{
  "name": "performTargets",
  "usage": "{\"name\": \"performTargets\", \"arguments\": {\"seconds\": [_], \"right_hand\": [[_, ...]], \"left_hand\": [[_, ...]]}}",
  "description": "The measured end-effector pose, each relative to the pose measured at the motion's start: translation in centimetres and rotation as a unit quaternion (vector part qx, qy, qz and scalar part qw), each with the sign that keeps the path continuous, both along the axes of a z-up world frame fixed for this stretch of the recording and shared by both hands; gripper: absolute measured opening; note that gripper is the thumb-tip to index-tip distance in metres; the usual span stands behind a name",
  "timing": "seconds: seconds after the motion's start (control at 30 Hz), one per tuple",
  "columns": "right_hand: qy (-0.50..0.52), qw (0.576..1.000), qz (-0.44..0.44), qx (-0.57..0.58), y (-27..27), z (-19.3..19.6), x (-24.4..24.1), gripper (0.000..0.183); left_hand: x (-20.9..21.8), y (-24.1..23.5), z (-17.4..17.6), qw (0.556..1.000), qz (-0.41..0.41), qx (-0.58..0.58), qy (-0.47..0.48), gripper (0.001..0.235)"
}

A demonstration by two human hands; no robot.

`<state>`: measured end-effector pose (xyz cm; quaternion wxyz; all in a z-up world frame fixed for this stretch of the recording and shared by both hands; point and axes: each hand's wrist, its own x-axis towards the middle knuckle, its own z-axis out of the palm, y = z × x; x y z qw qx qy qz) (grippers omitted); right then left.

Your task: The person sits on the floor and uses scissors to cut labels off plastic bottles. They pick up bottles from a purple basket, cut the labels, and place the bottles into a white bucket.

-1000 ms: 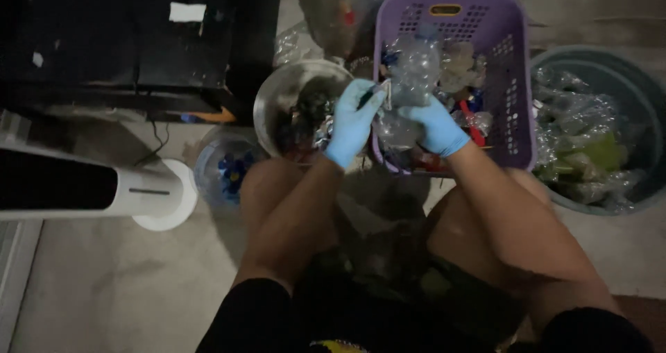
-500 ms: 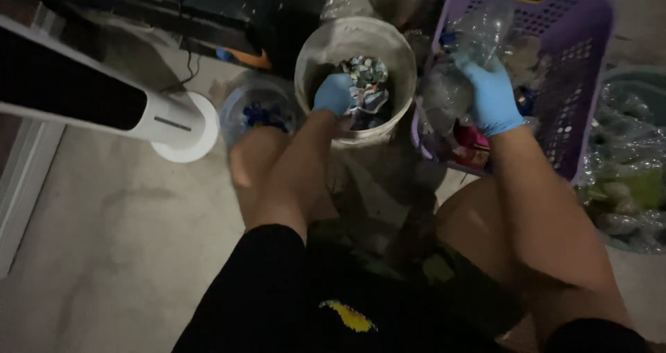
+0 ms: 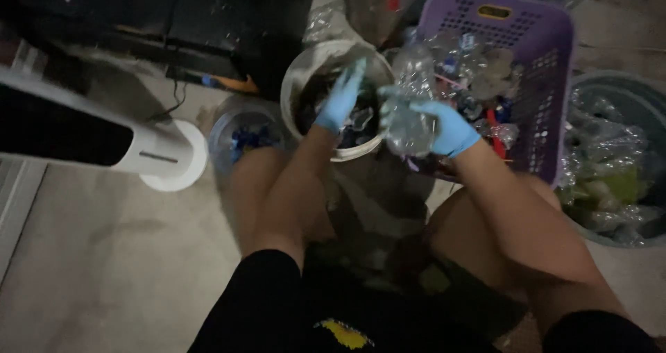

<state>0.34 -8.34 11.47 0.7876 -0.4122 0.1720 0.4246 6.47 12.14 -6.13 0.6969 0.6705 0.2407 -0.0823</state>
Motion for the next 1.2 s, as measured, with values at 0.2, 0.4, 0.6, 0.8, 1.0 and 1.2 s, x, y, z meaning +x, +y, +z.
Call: {"name": "performTargets", "arguments": {"seconds": [0.2, 0.4, 0.6, 0.8, 1.0, 1.2], "right_hand": [[0.075, 0.994, 0.025, 0.072, -3.5, -10.1, 1.9, 0.026], [0.132, 0.966, 0.092, 0.202, -3.0, -7.5, -2.2, 0.042], [0.04, 0.97, 0.126, 0.203, -4.9, -13.4, -0.9, 0.048], [-0.093, 0.977, 0.161, -0.107, -3.7, -24.5, 6.7, 0.052], [-0.749, 0.462, 0.123, -0.458, -2.4, -19.1, 4.0, 0.027], [-0.605, 0.459, 0.177, -0.627, 0.4, -15.1, 2.0, 0.02]], "left_hand": [[-5.0, -4.6, 5.4, 0.958, -0.006, -0.285, 0.011, 0.108], [-3.0, -7.7, 4.5, 0.962, -0.023, -0.267, -0.045, 0.077], [-1.3, -9.6, 4.1, 0.962, -0.017, -0.252, -0.101, 0.053], [-1.0, -11.1, 3.1, 0.976, 0.012, -0.159, -0.146, 0.044], [1.1, -11.7, -3.0, 0.979, 0.182, 0.059, -0.067, 0.035], [4.6, -10.1, -7.7, 0.926, 0.365, -0.03, -0.09, 0.024]]}}
